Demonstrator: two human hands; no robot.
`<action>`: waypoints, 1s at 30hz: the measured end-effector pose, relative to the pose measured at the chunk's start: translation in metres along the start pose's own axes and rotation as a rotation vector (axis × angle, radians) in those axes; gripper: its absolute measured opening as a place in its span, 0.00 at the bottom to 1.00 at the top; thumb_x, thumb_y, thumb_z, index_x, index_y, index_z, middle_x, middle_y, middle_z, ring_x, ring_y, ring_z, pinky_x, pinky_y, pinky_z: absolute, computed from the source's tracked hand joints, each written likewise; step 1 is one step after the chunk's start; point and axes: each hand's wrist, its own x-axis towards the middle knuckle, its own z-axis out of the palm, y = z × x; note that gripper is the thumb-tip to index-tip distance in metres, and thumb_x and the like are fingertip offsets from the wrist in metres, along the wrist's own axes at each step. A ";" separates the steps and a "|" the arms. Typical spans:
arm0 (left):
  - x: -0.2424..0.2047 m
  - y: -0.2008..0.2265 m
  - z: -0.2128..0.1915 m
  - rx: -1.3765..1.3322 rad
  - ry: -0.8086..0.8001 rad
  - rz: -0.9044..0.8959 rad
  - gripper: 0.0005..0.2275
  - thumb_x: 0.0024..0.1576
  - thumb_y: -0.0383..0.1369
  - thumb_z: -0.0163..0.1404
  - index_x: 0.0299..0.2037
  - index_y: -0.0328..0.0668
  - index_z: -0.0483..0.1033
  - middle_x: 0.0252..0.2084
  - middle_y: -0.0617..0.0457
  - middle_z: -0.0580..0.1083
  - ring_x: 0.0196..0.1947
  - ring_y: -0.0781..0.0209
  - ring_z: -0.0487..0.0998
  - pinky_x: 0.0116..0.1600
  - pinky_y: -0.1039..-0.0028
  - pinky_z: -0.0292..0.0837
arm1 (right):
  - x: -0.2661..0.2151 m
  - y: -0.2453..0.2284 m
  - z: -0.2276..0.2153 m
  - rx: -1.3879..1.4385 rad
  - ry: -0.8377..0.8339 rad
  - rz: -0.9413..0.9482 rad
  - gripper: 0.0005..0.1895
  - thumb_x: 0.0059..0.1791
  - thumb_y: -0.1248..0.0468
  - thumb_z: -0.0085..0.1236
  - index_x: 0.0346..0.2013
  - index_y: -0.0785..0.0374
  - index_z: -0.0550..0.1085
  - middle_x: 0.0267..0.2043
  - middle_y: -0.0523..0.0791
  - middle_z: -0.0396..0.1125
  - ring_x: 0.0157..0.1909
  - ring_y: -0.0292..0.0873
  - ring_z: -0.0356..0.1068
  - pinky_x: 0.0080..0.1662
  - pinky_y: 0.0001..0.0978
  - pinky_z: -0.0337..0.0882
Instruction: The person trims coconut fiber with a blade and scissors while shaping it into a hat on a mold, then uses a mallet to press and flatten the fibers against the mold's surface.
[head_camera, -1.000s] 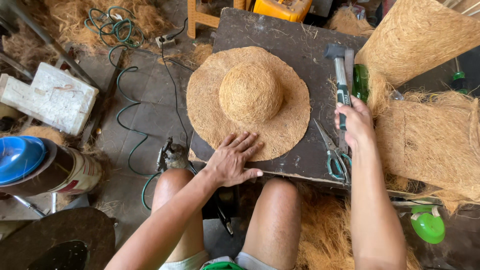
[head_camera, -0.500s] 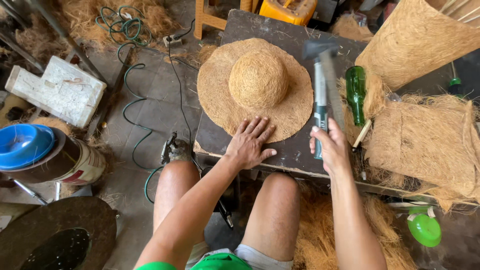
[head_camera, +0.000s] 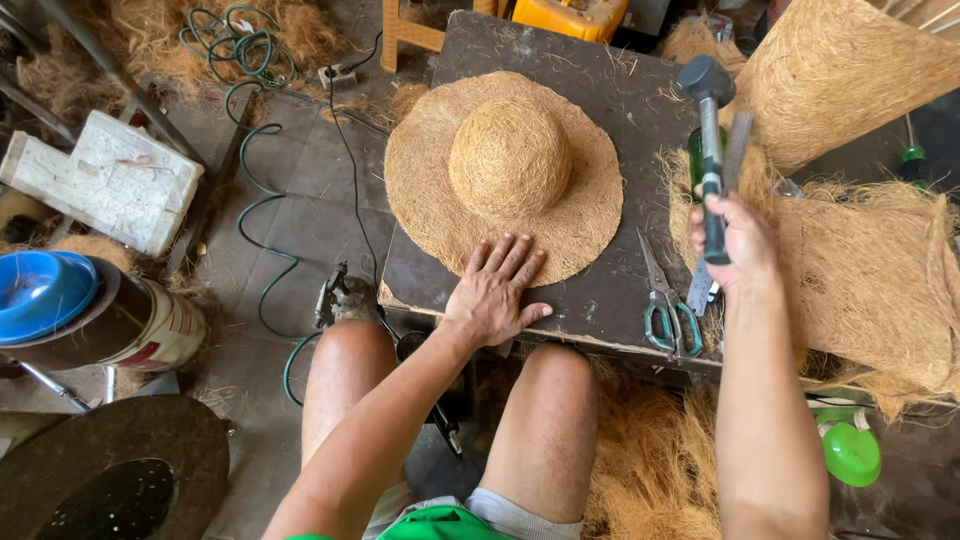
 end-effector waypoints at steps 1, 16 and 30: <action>0.000 -0.001 0.001 -0.007 0.019 0.010 0.38 0.58 0.65 0.28 0.73 0.52 0.50 0.75 0.44 0.50 0.75 0.44 0.47 0.74 0.49 0.36 | -0.012 -0.003 0.010 0.012 -0.012 0.000 0.14 0.50 0.61 0.52 0.51 0.56 0.68 0.31 0.42 0.66 0.25 0.35 0.67 0.27 0.23 0.69; -0.013 -0.070 0.012 0.022 0.345 -0.244 0.24 0.58 0.48 0.46 0.63 0.50 0.69 0.66 0.53 0.67 0.70 0.50 0.59 0.71 0.54 0.50 | -0.176 0.019 0.082 -1.022 -0.154 -0.033 0.23 0.51 0.59 0.52 0.58 0.65 0.62 0.41 0.62 0.70 0.42 0.64 0.73 0.43 0.57 0.73; -0.010 -0.070 0.006 -0.233 0.602 0.015 0.16 0.62 0.30 0.40 0.58 0.31 0.72 0.56 0.35 0.75 0.42 0.43 0.80 0.42 0.55 0.75 | -0.206 0.019 0.117 -1.088 -0.237 -0.131 0.38 0.56 0.64 0.41 0.75 0.41 0.35 0.54 0.60 0.64 0.19 0.42 0.65 0.20 0.31 0.77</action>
